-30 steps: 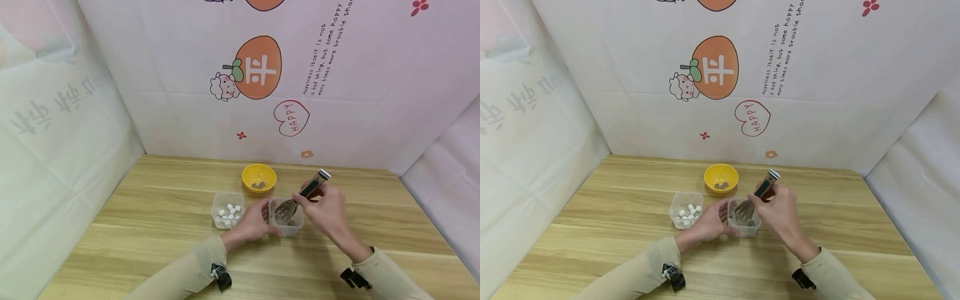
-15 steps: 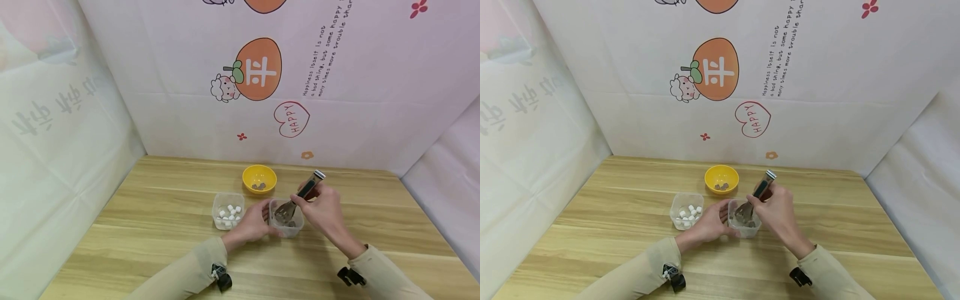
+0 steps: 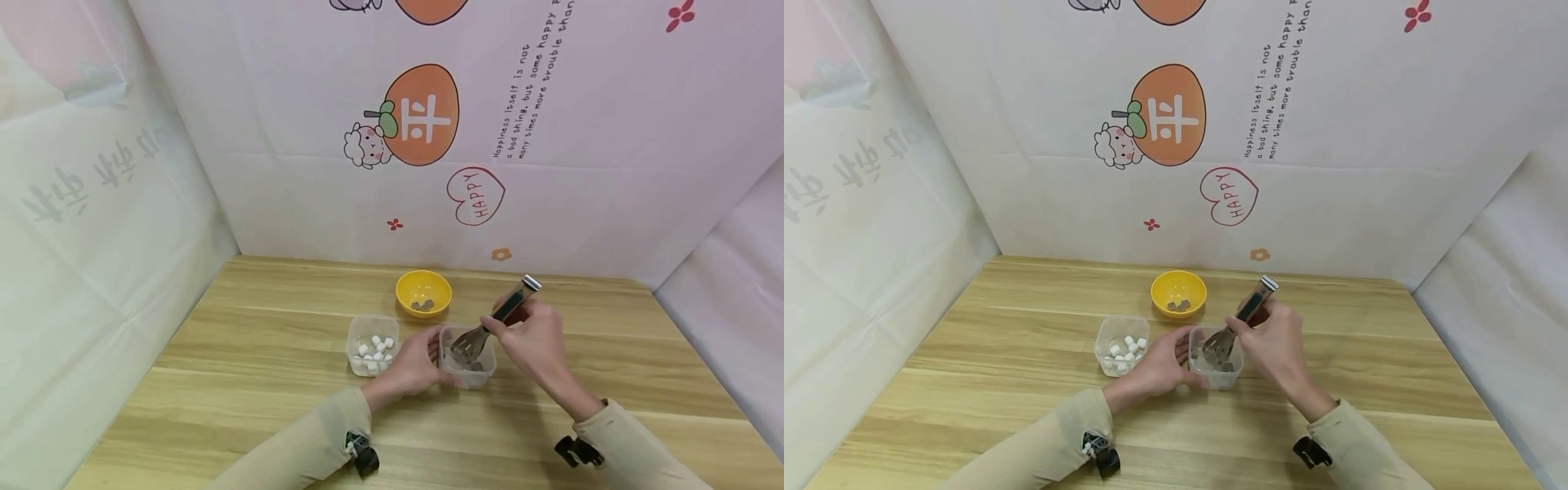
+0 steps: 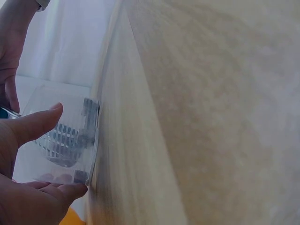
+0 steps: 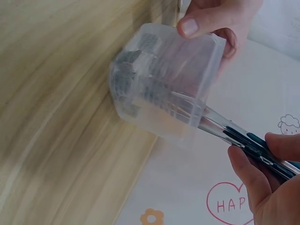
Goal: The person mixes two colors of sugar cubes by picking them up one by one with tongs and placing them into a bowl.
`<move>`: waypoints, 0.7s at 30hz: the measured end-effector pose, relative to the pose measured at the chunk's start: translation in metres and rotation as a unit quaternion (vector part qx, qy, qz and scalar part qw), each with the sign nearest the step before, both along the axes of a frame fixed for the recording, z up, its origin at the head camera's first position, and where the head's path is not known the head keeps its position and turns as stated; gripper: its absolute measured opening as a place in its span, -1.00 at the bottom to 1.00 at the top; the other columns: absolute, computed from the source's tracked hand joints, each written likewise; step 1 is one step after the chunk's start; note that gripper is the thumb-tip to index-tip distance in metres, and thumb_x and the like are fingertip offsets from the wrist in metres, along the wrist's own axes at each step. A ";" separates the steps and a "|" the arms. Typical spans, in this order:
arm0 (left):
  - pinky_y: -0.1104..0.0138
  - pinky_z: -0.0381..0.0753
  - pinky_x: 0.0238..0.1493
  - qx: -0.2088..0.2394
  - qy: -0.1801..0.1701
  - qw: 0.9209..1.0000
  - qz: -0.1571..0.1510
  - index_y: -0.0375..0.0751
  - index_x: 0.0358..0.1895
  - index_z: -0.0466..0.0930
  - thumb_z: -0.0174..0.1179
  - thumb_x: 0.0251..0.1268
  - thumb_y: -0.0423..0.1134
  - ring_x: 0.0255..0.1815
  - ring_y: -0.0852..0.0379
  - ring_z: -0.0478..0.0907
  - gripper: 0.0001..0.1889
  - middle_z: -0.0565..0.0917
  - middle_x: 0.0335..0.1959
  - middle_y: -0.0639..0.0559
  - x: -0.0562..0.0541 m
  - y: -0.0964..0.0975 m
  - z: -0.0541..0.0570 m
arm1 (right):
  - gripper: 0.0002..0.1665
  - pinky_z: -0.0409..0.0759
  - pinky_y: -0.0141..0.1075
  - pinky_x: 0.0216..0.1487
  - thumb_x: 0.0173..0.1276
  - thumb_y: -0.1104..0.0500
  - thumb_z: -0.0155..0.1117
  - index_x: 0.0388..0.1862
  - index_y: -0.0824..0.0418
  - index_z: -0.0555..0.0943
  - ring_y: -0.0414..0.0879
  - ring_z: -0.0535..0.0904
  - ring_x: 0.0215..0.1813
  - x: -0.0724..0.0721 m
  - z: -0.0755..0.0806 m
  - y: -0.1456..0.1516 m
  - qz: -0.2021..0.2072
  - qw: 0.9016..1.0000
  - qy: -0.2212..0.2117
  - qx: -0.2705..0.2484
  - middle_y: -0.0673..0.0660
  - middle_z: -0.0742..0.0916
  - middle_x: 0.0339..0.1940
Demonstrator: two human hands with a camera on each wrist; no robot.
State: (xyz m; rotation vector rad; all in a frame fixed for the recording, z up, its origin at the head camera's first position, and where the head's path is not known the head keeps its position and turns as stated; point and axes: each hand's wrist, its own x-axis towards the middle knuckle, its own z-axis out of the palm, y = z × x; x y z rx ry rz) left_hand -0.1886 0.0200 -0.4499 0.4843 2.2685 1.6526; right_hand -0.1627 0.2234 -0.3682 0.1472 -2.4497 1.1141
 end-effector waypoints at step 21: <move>0.12 0.44 0.51 0.013 -0.007 1.000 0.002 -0.11 0.47 0.46 0.70 -0.15 -0.44 0.46 -0.06 0.47 -0.03 0.56 0.42 -0.06 0.000 0.000 -0.001 | -0.72 0.83 -0.22 -0.21 0.33 0.41 0.50 -0.13 0.60 0.60 -0.07 0.82 -0.38 -0.007 0.034 0.026 0.050 0.960 -0.066 -0.268 0.09 0.80 -0.40</move>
